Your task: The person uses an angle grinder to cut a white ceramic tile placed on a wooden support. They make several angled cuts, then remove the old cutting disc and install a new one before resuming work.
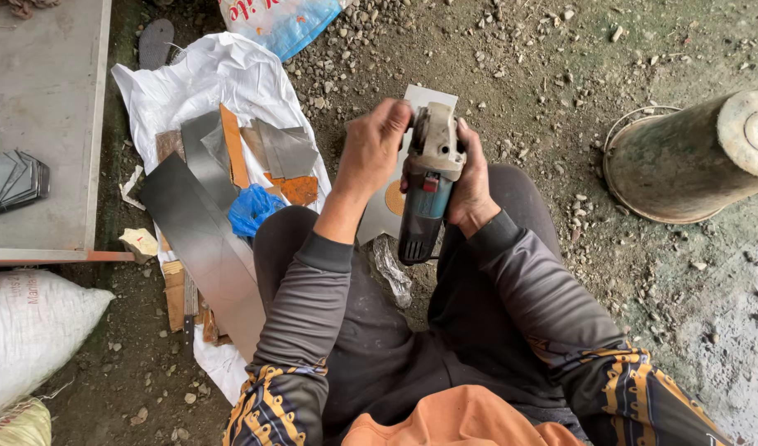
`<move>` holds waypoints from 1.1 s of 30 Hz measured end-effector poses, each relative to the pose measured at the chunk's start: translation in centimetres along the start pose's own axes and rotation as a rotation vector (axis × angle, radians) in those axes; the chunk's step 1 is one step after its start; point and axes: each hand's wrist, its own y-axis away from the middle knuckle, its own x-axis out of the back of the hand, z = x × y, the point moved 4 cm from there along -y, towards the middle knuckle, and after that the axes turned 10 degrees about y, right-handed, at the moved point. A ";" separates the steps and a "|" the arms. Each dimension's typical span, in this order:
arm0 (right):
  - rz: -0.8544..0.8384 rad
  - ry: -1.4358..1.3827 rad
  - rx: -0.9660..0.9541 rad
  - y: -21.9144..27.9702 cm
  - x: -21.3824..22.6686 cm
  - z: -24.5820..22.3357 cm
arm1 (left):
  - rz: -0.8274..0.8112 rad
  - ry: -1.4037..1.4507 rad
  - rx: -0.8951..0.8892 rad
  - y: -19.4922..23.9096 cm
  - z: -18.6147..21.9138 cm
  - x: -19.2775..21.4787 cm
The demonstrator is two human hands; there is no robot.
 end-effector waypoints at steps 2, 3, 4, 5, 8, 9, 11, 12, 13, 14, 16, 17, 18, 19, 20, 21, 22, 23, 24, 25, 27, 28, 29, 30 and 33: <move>0.034 -0.043 -0.024 0.0 -0.1 0.5 | -0.082 0.073 0.172 0.5 -0.6 0.7; 0.047 -0.063 -0.039 -0.1 -0.2 0.7 | -0.075 0.256 0.118 0.9 -0.4 1.4; 0.032 -0.071 -0.037 -0.1 -0.4 0.7 | -0.066 0.439 0.062 1.4 -0.1 2.0; 0.015 -0.079 -0.034 -0.2 -0.6 0.7 | -0.035 0.426 -0.160 1.9 0.8 2.7; -0.003 -0.111 -0.032 -0.3 -0.8 0.7 | -0.013 0.404 -0.537 2.9 2.4 3.1; -0.001 -0.122 -0.034 -0.2 -0.8 0.8 | -0.018 0.414 -0.465 2.7 2.2 2.8; -0.005 -0.103 -0.012 -0.1 -0.8 0.8 | -0.018 0.350 -0.267 2.0 1.4 2.2; -0.008 -0.092 0.000 -0.1 -0.9 0.8 | -0.017 0.275 -0.142 1.7 0.9 1.9; -0.006 -0.098 -0.007 0.1 -1.0 1.0 | -0.021 0.198 -0.016 1.7 0.4 1.6; -0.003 -0.104 -0.014 0.3 -1.0 1.1 | -0.049 0.104 0.083 1.7 0.1 1.4; -0.003 -0.108 -0.027 0.0 -1.2 1.0 | -0.063 0.033 0.118 1.8 0.0 1.7; -0.003 -0.111 -0.035 0.1 -1.3 1.1 | -0.055 0.054 0.060 2.1 0.4 1.9; -0.003 -0.114 -0.043 0.3 -1.3 1.2 | -0.010 0.191 -0.157 2.7 1.4 2.4; 0.008 -0.124 -0.060 0.4 -1.2 1.2 | 0.037 0.329 -0.373 3.3 2.3 2.9; 0.019 -0.134 -0.077 0.5 -1.2 1.2 | 0.035 0.282 -0.446 3.7 2.7 2.9; 0.027 -0.143 -0.098 0.7 -1.1 1.2 | 0.035 0.234 -0.515 4.0 3.1 2.9; 0.022 -0.142 -0.089 0.9 -1.2 1.2 | 0.033 0.187 -0.584 4.4 3.4 2.7; 0.013 -0.137 -0.074 1.0 -1.2 0.9 | 0.050 0.176 -0.529 4.1 3.3 2.6; 0.003 -0.132 -0.060 1.0 -1.3 0.7 | 0.066 0.165 -0.473 3.6 3.2 2.3; 0.018 -0.128 -0.057 1.1 -1.1 0.7 | 0.076 0.157 -0.415 3.3 3.1 1.7; 0.048 -0.121 -0.049 1.3 -0.9 0.6 | 0.003 0.092 0.048 2.3 1.3 0.3; 0.055 -0.103 -0.050 1.2 -0.9 0.6 | -0.038 0.055 0.279 2.1 0.3 0.0; 0.063 -0.085 -0.051 1.2 -0.9 0.7 | -0.057 0.004 0.261 1.9 0.3 -0.1; 0.071 -0.067 -0.053 1.3 -0.8 0.7 | -0.076 -0.047 0.243 1.8 0.3 0.0; 0.073 -0.093 -0.055 1.2 -0.8 0.7 | 0.076 0.103 -0.366 2.7 2.7 1.6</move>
